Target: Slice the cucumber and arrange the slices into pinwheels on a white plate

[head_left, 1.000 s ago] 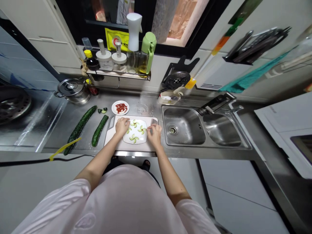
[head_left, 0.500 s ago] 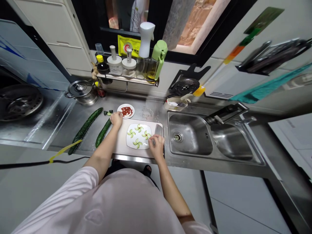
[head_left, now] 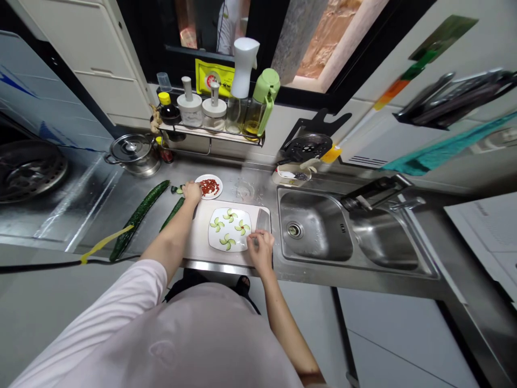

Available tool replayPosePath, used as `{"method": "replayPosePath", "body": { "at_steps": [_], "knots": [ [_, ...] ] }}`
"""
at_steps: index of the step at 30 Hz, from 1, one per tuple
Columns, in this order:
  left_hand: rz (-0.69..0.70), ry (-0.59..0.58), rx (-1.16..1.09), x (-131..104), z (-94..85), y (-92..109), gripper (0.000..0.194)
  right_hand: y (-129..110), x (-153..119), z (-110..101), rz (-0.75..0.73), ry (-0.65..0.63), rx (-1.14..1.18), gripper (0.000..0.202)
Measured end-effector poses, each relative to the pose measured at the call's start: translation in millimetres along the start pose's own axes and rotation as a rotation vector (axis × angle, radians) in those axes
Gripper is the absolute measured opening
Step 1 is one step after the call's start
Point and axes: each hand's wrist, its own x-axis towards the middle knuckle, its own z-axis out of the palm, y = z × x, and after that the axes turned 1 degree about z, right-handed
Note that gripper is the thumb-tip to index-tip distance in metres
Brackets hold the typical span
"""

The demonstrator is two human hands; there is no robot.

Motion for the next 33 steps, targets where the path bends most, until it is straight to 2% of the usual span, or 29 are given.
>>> {"method": "replayPosePath", "body": {
  "at_steps": [5, 12, 19, 28, 33],
  "knots": [
    [0.039, -0.015, 0.018, 4.9, 4.5, 0.2, 0.031, 2.7, -1.3, 0.1, 0.009, 0.0, -0.004, 0.014],
    [-0.013, -0.002, -0.031, 7.6, 7.0, 1.6, 0.032, 6.0, -0.7, 2.8, 0.014, 0.005, -0.011, 0.014],
    [-0.033, -0.028, -0.058, 6.3, 3.5, 1.9, 0.028, 4.9, -0.8, 1.6, 0.013, -0.008, -0.018, 0.015],
    [-0.082, -0.042, -0.036, 10.3, -1.7, 7.9, 0.035, -1.6, -10.7, 4.4, 0.02, -0.043, 0.003, 0.013],
    [-0.146, 0.009, -0.182, 10.9, -2.3, 6.4, 0.028, -7.8, -13.5, 5.5, 0.011, -0.069, 0.017, 0.013]
  ]
}}
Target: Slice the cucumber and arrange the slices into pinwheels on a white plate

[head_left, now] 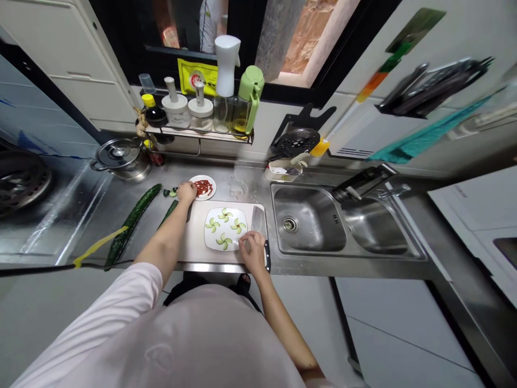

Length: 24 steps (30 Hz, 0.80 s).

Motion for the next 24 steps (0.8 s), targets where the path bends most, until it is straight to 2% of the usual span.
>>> {"method": "replayPosePath", "body": {
  "at_steps": [3, 6, 9, 12, 17, 21, 24],
  "knots": [
    [-0.1, 0.052, -0.304, -3.0, 0.5, 1.2, 0.019, 0.3, 2.4, -0.7, -0.002, 0.002, 0.006, 0.014],
    [-0.203, 0.101, -0.72, -9.7, 0.9, 6.1, 0.013, 1.7, 5.6, -0.3, -0.007, -0.002, 0.019, 0.014],
    [-0.297, 0.042, -1.105, -21.2, -0.8, 11.3, 0.01, 0.9, 8.5, 1.7, -0.013, -0.009, 0.034, 0.014],
    [-0.34, -0.057, -1.361, -36.9, -5.4, 14.4, 0.013, -2.5, 11.4, 3.9, -0.021, -0.008, 0.05, 0.013],
    [-0.344, -0.172, -1.448, -71.6, -14.3, 20.7, 0.025, -8.8, 19.4, 5.7, -0.032, -0.013, 0.063, 0.013],
    [-0.252, -0.282, -1.421, -110.0, -17.6, 28.0, 0.032, -11.7, 27.2, 6.6, -0.058, -0.022, 0.068, 0.012],
    [-0.16, -0.434, -1.399, -141.6, -17.9, 31.6, 0.036, -14.1, 32.0, 7.5, -0.069, -0.031, 0.085, 0.012]
  ]
}}
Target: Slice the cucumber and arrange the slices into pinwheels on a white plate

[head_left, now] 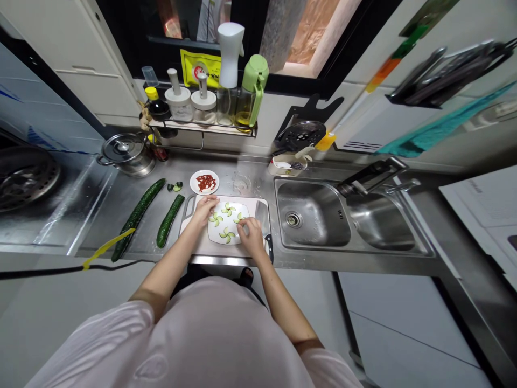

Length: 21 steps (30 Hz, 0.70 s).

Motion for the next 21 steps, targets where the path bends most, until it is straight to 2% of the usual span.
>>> {"method": "replayPosePath", "body": {
  "at_steps": [5, 10, 14, 21],
  "knots": [
    [0.036, -0.155, 0.142, -34.9, 8.0, -14.3, 0.036, -6.9, 6.3, 0.1, -0.031, -0.04, 0.025, 0.016],
    [0.056, -0.255, 0.23, -50.4, 6.7, -19.0, 0.037, -16.0, 10.3, -1.9, -0.115, -0.095, 0.007, 0.02],
    [0.05, -0.29, 0.26, -58.4, 2.6, -18.5, 0.034, -20.6, 10.2, -3.5, -0.155, -0.135, 0.008, 0.019],
    [0.035, -0.322, 0.26, -68.9, -2.4, -15.8, 0.033, -22.5, 7.4, -2.9, -0.124, -0.179, 0.0, 0.017]
  ]
}}
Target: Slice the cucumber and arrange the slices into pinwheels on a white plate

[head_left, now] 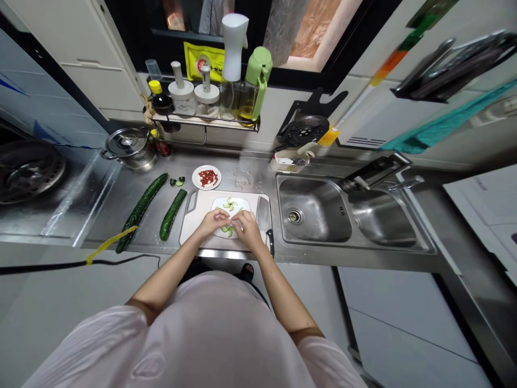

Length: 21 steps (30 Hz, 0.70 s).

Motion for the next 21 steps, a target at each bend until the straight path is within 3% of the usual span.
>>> {"method": "replayPosePath", "body": {
  "at_steps": [21],
  "knots": [
    [0.02, -0.015, 0.002, -12.9, -0.5, -0.8, 0.034, 0.4, -5.4, 8.7, -0.031, -0.034, 0.068, 0.012]
  ]
}}
